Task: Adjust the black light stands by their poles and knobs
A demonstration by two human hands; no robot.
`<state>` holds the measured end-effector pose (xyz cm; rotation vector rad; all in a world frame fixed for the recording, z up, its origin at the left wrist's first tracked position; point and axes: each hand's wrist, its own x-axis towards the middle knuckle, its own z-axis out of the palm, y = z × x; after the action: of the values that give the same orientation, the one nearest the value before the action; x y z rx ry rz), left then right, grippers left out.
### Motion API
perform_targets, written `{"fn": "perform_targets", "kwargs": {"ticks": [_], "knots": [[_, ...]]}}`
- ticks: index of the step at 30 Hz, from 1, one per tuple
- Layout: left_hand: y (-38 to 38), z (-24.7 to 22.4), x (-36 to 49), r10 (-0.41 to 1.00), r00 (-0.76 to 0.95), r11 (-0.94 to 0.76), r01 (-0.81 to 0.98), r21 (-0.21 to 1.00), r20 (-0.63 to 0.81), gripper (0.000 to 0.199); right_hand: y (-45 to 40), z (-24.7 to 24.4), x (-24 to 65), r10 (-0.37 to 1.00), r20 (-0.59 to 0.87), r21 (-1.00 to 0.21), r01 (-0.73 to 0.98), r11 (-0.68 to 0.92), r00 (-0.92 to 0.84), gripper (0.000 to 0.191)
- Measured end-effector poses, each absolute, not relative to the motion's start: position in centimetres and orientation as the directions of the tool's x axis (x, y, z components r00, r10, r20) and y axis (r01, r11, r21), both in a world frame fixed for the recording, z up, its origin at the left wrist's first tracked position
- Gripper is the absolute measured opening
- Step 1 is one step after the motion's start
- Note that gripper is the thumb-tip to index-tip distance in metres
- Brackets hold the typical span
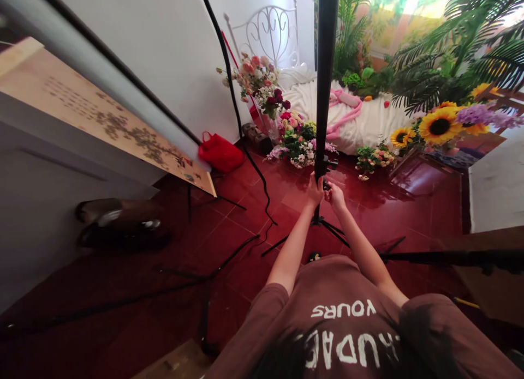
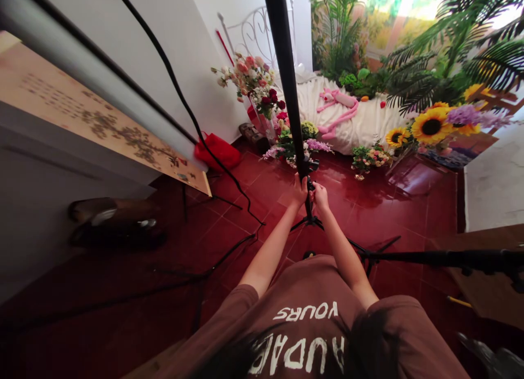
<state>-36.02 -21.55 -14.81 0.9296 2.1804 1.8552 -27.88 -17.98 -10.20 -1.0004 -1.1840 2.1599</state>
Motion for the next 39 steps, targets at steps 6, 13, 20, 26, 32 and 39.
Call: {"fn": "perform_targets", "kwargs": {"ticks": [6, 13, 20, 26, 32, 39], "knots": [[-21.5, -15.4, -36.1, 0.527, -0.797, 0.035, 0.365, 0.93, 0.293, 0.062, -17.1, -8.3, -27.5, 0.399, -0.582, -0.444, -0.135, -0.886, -0.708, 0.029], [-21.4, -15.2, -36.1, 0.514, -0.809, 0.045, 0.358, 0.933, 0.285, 0.059, -15.8, -8.6, -27.0, 0.29, -0.566, -0.263, -0.164, -0.951, -0.772, 0.025], [-21.9, -14.9, -36.0, 0.54, -0.803, 0.085, 0.349, 0.933, 0.252, 0.052, -15.6, -8.6, -27.1, 0.31, -0.54, -0.311, -0.156, -0.937, -0.783, 0.024], [-22.3, -14.0, -35.2, 0.486, -0.839, 0.101, 0.332, 0.938, 0.244, 0.046, -16.8, -7.9, -26.3, 0.42, -0.545, -0.452, -0.168, -0.876, -0.725, 0.023], [-23.9, -14.7, -31.9, 0.325, -0.923, 0.113, 0.252, 0.961, 0.204, 0.036, -16.2, -7.5, -22.1, 0.554, -0.547, -0.514, -0.271, -0.814, -0.627, 0.028], [-21.7, -17.6, -25.0, 0.505, -0.858, 0.242, 0.03, 0.97, -0.099, 0.044, -14.2, -7.3, -13.6, 0.838, -0.449, -0.8, -0.28, -0.531, -0.309, 0.027]]}}
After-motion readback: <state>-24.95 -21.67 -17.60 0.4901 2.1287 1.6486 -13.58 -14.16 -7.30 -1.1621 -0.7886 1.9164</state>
